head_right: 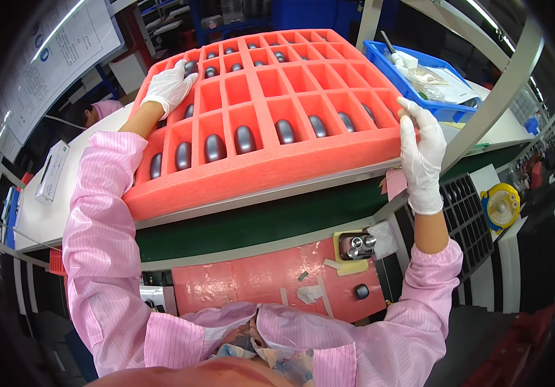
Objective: Wiping and inspecting small electronic cases and components at an industrial workstation.
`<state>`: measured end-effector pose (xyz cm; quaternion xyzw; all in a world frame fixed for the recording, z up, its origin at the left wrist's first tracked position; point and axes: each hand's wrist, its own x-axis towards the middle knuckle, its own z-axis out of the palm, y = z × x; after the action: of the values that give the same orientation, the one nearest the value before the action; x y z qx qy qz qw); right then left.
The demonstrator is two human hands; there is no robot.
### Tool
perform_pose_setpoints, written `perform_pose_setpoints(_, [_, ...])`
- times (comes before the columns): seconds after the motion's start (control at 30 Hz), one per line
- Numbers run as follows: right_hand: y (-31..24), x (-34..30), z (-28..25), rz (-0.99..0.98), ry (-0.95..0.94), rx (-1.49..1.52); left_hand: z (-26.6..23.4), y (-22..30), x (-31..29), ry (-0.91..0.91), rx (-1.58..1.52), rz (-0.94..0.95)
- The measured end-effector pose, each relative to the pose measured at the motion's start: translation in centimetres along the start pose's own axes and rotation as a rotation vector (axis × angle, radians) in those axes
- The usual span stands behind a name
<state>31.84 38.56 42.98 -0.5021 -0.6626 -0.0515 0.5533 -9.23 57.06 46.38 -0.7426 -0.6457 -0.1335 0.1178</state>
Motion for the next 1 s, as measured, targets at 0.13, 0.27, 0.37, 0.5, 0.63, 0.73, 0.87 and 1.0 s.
perform_pose_setpoints(0.13, [2.3, 3.5, -0.5, 0.017, 0.002, -0.233, -0.2, 0.6, -0.1, -0.001, -0.033, -0.008])
perform_pose_setpoints(0.27, [3.7, 3.2, 0.1, 0.11, -0.326, -0.405, -0.6, 0.7, -0.7, -0.178, -0.055, 0.051])
perform_pose_setpoints(0.37, [1.5, 3.5, 0.1, 0.143, -0.432, -0.518, -1.5, 0.3, -1.1, -0.375, 0.117, 0.275])
perform_pose_setpoints(0.5, [2.0, 3.5, 0.5, 0.158, -0.423, -0.415, -1.6, 0.7, -1.0, -0.418, 0.215, 0.166])
perform_pose_setpoints(0.63, [2.6, 3.5, 0.9, 0.195, -0.368, -0.366, 0.0, -1.1, 0.3, -0.389, -0.237, -0.015])
perform_pose_setpoints(0.73, [2.9, 3.3, 0.7, 0.211, -0.329, -0.267, 1.7, -4.9, 1.5, -0.028, -0.413, 0.051])
perform_pose_setpoints(0.87, [3.1, 2.7, 0.1, 0.284, -0.286, -0.216, -0.6, -9.0, 1.9, 0.627, -0.156, -0.226])
perform_pose_setpoints(1.0, [3.3, 2.0, 1.1, 0.259, -0.307, -0.218, 2.3, -11.3, 0.6, 0.647, 0.288, -0.072])
